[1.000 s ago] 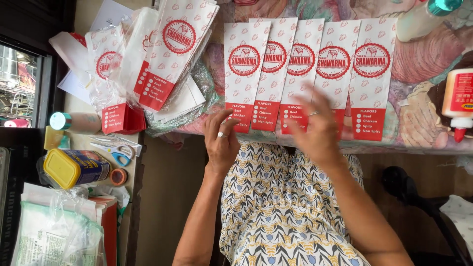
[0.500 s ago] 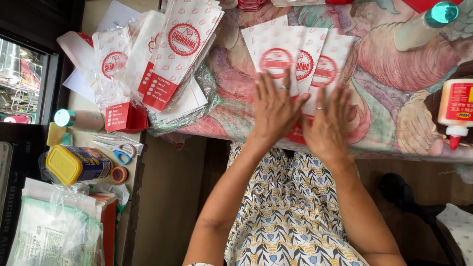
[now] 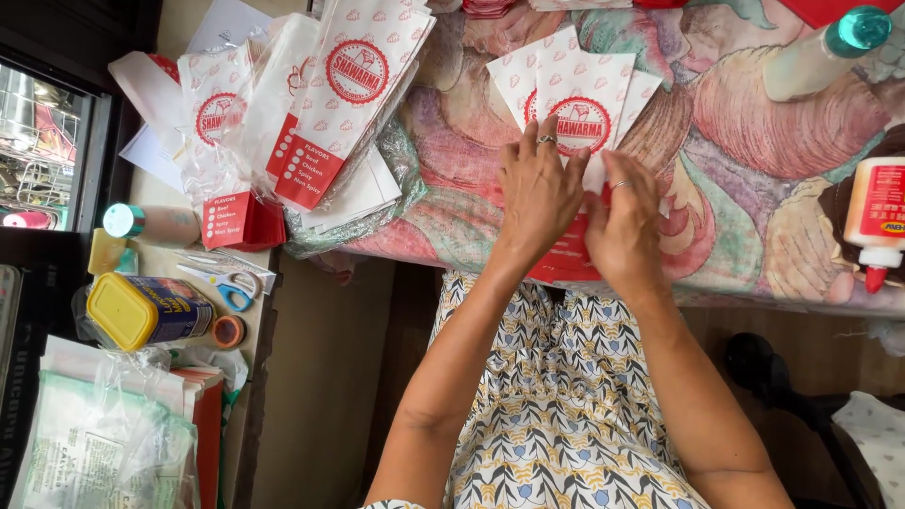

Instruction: The person is assembling paper bags by applying glue to the edges and folding them.

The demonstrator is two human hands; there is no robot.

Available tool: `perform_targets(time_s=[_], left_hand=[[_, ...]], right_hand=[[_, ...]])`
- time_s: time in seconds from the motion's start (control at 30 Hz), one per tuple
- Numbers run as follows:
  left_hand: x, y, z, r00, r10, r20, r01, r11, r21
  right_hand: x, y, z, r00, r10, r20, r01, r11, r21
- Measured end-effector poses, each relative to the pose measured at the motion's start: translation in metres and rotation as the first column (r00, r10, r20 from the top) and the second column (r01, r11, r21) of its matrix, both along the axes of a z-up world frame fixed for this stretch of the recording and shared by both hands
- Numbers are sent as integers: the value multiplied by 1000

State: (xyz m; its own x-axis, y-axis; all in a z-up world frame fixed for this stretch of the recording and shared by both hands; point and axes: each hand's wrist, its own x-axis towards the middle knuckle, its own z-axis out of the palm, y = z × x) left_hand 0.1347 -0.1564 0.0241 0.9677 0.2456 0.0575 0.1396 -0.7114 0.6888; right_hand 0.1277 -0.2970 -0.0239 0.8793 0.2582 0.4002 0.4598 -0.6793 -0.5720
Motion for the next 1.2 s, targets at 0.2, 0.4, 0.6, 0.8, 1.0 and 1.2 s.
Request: perform_targets(time_s=[0.2, 0.4, 0.6, 0.8, 1.0, 1.2], left_hand=[[0, 10, 6, 993, 106, -44, -115, 918, -380], [-13, 16, 8, 992, 128, -17, -113, 794, -598], [-20, 19, 9, 995, 101, -13, -88, 787, -610], [-23, 11, 14, 993, 103, -50, -110, 737, -667], [-26, -4, 31, 976, 177, -128, -196, 454, -869], [0, -17, -8, 933, 348, -91, 29, -324, -946]], right_hand=[[27, -6, 5, 930, -174, -323, 252, 943, 218], [36, 8, 38, 835, -136, -534, 343, 887, 310], [43, -4, 26, 903, -239, -357, 227, 971, -77], [41, 5, 67, 885, -151, -441, 126, 988, -86], [34, 6, 131, 934, 15, -357, -17, 1000, -4], [17, -5, 166, 978, 204, 45, -153, 846, -510]])
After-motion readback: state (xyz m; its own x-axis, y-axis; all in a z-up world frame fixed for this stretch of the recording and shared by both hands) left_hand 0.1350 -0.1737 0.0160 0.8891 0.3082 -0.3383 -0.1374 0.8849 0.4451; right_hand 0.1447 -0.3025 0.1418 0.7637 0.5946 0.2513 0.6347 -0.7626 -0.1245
